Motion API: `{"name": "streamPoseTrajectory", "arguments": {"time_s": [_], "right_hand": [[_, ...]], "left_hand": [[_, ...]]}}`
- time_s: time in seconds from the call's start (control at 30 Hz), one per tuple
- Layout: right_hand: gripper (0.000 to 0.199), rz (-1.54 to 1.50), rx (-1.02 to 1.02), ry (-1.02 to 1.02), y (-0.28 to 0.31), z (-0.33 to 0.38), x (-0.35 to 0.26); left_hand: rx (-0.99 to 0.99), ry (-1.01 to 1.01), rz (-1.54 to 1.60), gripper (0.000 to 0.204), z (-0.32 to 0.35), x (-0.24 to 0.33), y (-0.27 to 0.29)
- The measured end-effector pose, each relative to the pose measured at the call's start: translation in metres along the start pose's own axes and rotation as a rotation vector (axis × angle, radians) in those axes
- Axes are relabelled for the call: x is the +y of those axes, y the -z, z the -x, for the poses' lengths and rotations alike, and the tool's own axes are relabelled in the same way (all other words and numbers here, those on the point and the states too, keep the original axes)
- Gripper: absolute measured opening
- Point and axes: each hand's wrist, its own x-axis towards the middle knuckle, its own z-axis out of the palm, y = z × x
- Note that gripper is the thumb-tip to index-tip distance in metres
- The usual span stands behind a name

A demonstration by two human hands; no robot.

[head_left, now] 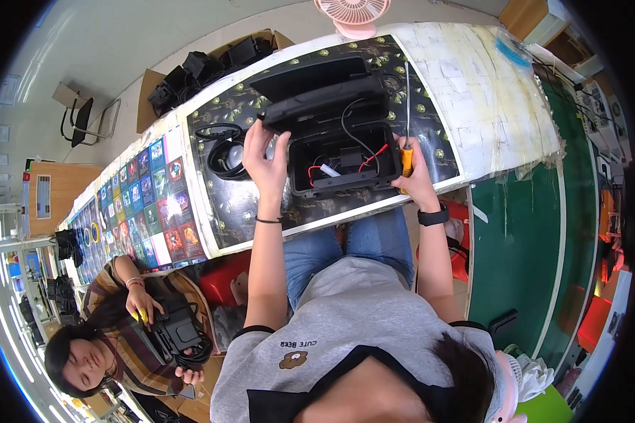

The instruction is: Assembling a black electronic box with a screwdriver and managing internal wiring.

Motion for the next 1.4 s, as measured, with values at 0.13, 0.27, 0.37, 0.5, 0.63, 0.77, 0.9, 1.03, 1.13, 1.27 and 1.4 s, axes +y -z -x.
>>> {"name": "streamPoseTrajectory", "arguments": {"time_s": [0.13,0.27,0.37,0.5,0.63,0.77,0.9,1.03,1.13,1.27,1.4], "right_hand": [[0.073,0.078,-0.113,-0.058,0.004,0.002,-0.006],[0.073,0.051,-0.192,-0.044,0.004,-0.002,-0.004],[0.071,0.087,-0.184,-0.114,0.004,-0.001,-0.004],[0.07,0.083,-0.222,-0.081,0.002,-0.003,-0.006],[0.07,0.089,-0.204,-0.103,0.004,-0.004,-0.003],[0.065,0.089,-0.191,-0.088,0.002,-0.005,-0.005],[0.058,0.106,-0.126,-0.038,0.007,-0.005,0.004],[0.054,0.035,-0.092,-0.191,0.006,-0.003,0.003],[0.055,0.044,-0.024,-0.212,0.0,-0.002,-0.002],[0.053,0.09,0.034,-0.26,-0.009,0.0,-0.012],[0.051,0.144,-0.034,-0.134,-0.007,-0.003,-0.006]], "left_hand": [[-0.062,0.08,0.016,0.065,0.018,0.01,0.017],[-0.184,0.106,0.114,0.107,0.039,0.003,0.041],[-0.307,0.144,0.16,0.142,0.048,0.014,0.055],[-0.42,0.096,0.175,0.165,0.052,0.024,0.062],[-0.495,0.023,0.142,0.17,0.049,0.043,0.064],[-0.552,-0.001,-0.126,0.162,0.042,0.051,0.065],[-0.536,0.085,-0.116,0.14,0.034,0.061,0.059],[-0.515,0.028,-0.089,0.124,0.028,0.049,0.056],[-0.49,-0.039,-0.069,0.109,0.025,0.048,0.053],[-0.477,-0.079,-0.084,0.1,0.026,0.037,0.052],[-0.452,-0.119,-0.141,0.086,0.025,0.026,0.045]]}}
